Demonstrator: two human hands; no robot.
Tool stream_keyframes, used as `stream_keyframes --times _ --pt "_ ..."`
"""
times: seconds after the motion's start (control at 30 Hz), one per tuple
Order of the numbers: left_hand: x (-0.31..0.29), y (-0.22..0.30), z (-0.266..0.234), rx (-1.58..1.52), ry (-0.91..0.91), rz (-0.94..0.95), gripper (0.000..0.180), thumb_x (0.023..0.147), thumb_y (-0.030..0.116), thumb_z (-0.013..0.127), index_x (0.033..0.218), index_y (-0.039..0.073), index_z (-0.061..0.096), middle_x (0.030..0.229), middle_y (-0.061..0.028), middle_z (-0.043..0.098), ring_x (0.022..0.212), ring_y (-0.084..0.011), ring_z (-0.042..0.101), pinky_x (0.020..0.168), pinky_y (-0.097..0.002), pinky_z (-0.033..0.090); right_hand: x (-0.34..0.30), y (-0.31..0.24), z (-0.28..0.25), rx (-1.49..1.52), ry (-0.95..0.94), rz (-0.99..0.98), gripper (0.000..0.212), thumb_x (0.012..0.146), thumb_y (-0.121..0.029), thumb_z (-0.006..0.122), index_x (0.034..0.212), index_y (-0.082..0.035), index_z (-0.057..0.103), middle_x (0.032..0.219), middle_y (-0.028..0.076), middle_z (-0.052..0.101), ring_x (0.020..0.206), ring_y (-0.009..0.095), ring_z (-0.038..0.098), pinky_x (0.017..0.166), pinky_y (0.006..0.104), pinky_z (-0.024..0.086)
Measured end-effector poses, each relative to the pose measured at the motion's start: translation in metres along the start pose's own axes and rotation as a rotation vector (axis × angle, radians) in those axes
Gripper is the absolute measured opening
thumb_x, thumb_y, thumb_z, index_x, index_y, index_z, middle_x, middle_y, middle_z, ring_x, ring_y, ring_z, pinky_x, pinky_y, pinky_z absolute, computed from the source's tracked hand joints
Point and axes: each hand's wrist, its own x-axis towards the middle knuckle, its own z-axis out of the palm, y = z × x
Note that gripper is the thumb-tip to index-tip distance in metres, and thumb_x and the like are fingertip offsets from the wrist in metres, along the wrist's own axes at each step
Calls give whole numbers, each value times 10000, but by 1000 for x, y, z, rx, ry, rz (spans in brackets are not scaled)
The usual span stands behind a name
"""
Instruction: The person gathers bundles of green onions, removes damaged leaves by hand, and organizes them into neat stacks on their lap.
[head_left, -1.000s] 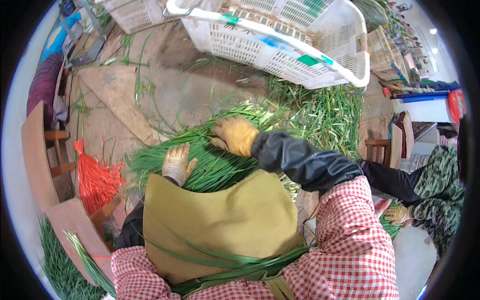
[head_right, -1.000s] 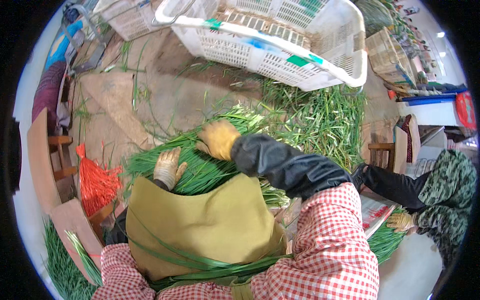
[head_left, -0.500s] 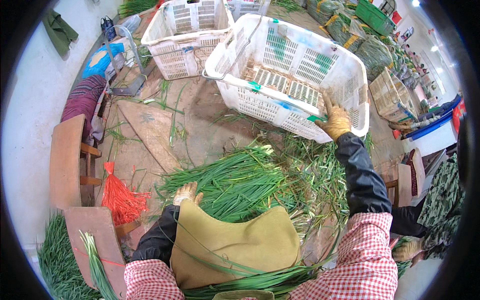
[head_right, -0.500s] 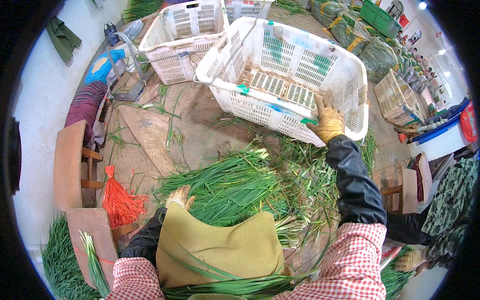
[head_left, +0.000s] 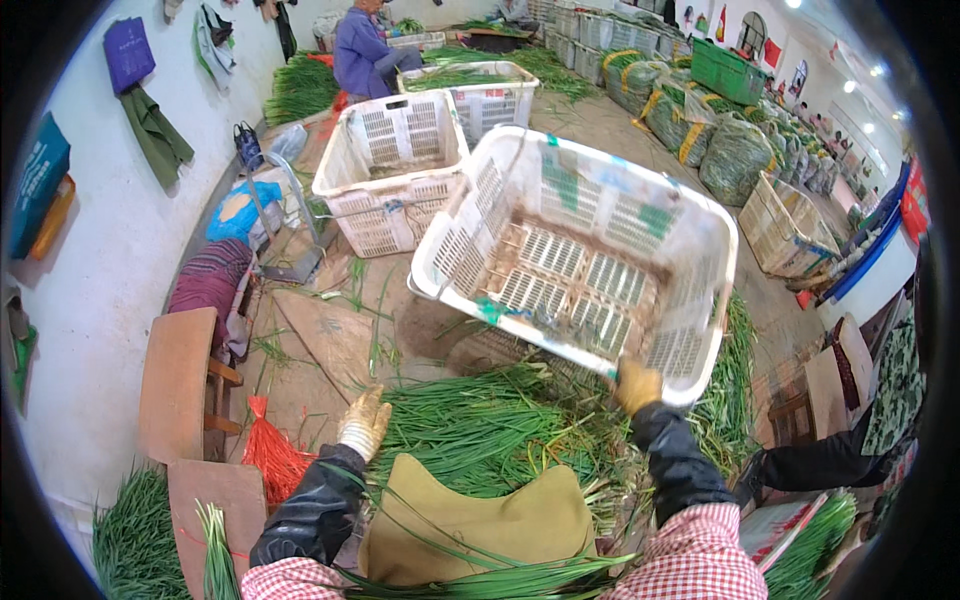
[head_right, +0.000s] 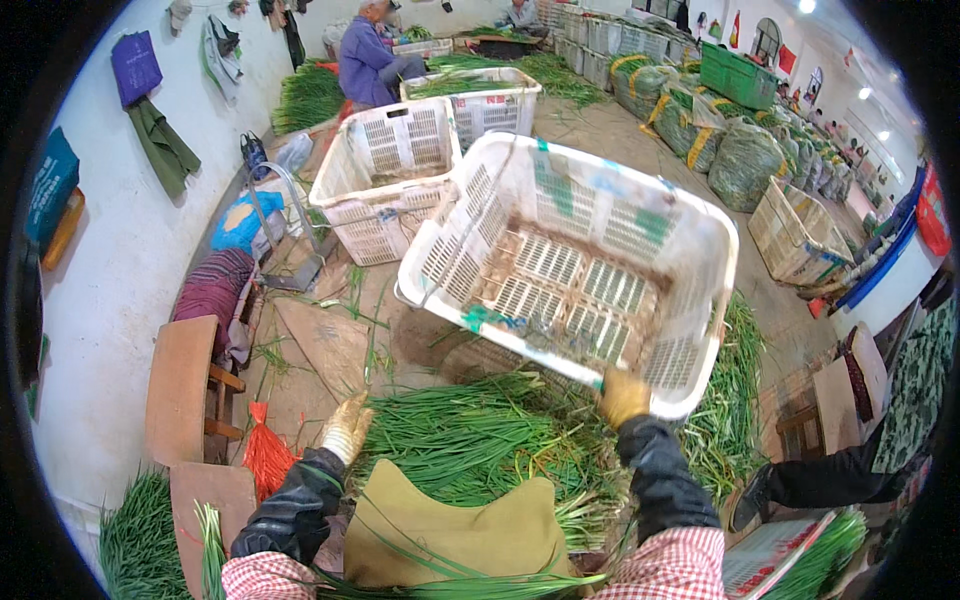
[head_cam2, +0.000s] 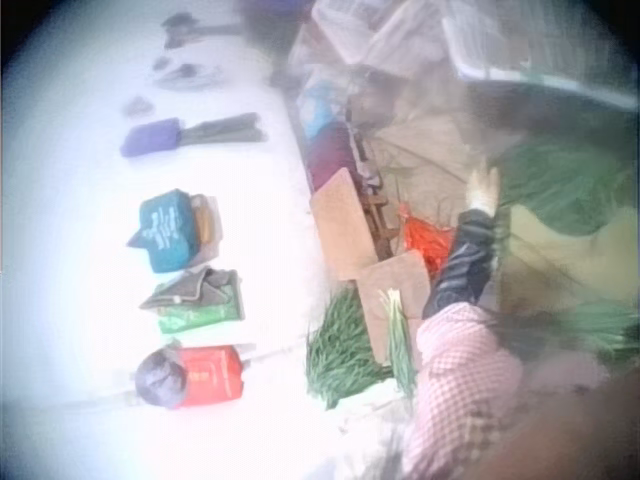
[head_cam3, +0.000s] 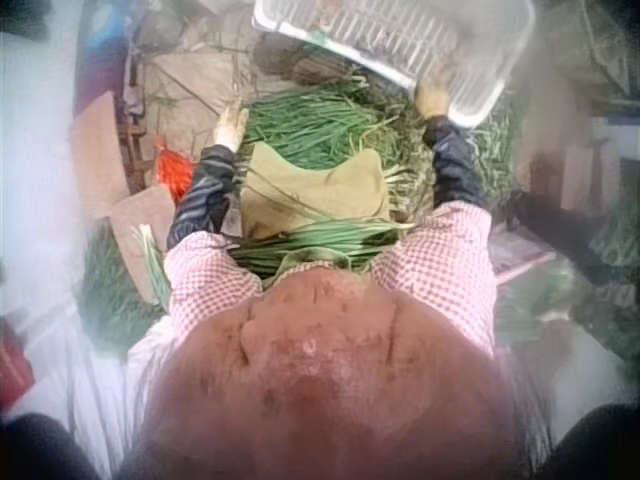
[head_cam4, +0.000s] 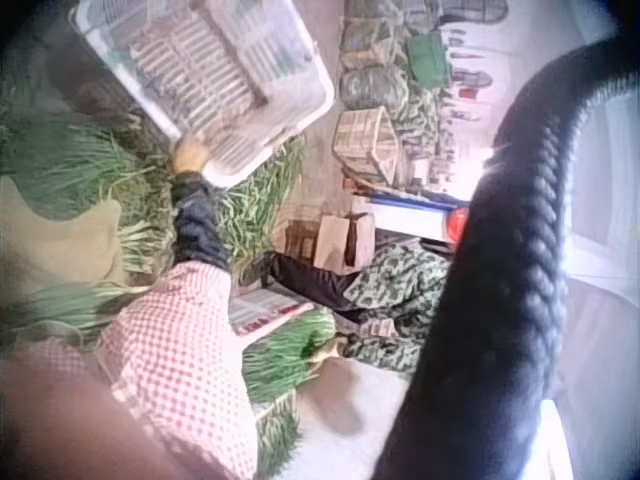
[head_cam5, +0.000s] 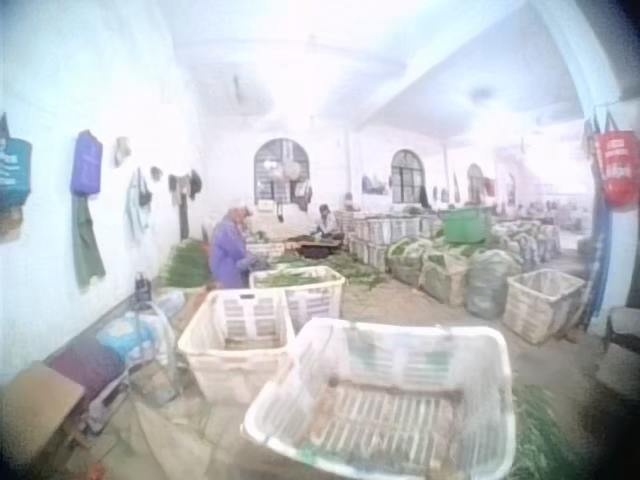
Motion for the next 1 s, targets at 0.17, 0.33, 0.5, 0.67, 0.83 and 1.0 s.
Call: stream_keyframes --times 0.17,0.33,0.5,0.67,0.83,1.0 --pt "-60 -79 -42 -92 108 18 400 923 284 510 1240 40 530 1183 -188 572 1093 -313 547 941 -377 424 -23 12 -1 -51 -60 108 598 783 -483 636 1204 -85 486 872 169 650 788 338 643 673 441 497" --pt "-154 -190 -104 -595 26 -241 400 959 197 481 1295 -20 459 1268 -132 527 1171 -203 486 1008 -304 365 62 47 -26 -148 457 -157 558 742 -475 673 1158 -125 545 911 146 645 760 330 626 642 466 486" --pt "-151 -76 -158 -260 -48 -171 438 958 242 500 1311 -13 452 1311 -133 490 1220 -200 444 1056 -313 302 101 63 -118 -202 292 94 553 807 -315 592 1297 -110 438 1185 187 556 1087 340 537 896 419 443" --pt "-116 1 -193 -343 -28 -58 407 952 201 505 1316 22 465 1323 -102 491 1229 -192 442 1058 -309 306 0 98 -88 -7 329 99 518 845 -404 559 1295 -162 475 1179 169 582 1070 345 563 892 433 450" --pt "-58 76 -208 -359 -51 432 461 948 273 492 1344 43 439 1375 -106 442 1270 -203 399 1073 -356 282 -285 158 32 77 -185 365 331 821 -355 519 1013 -117 644 994 179 649 923 351 618 791 447 481" --pt "-53 197 -207 -899 13 566 458 956 280 462 1335 23 445 1367 -129 448 1268 -220 411 1050 -371 313 -567 115 96 249 -592 489 319 825 -318 483 933 -104 693 984 156 659 933 348 608 814 448 472"
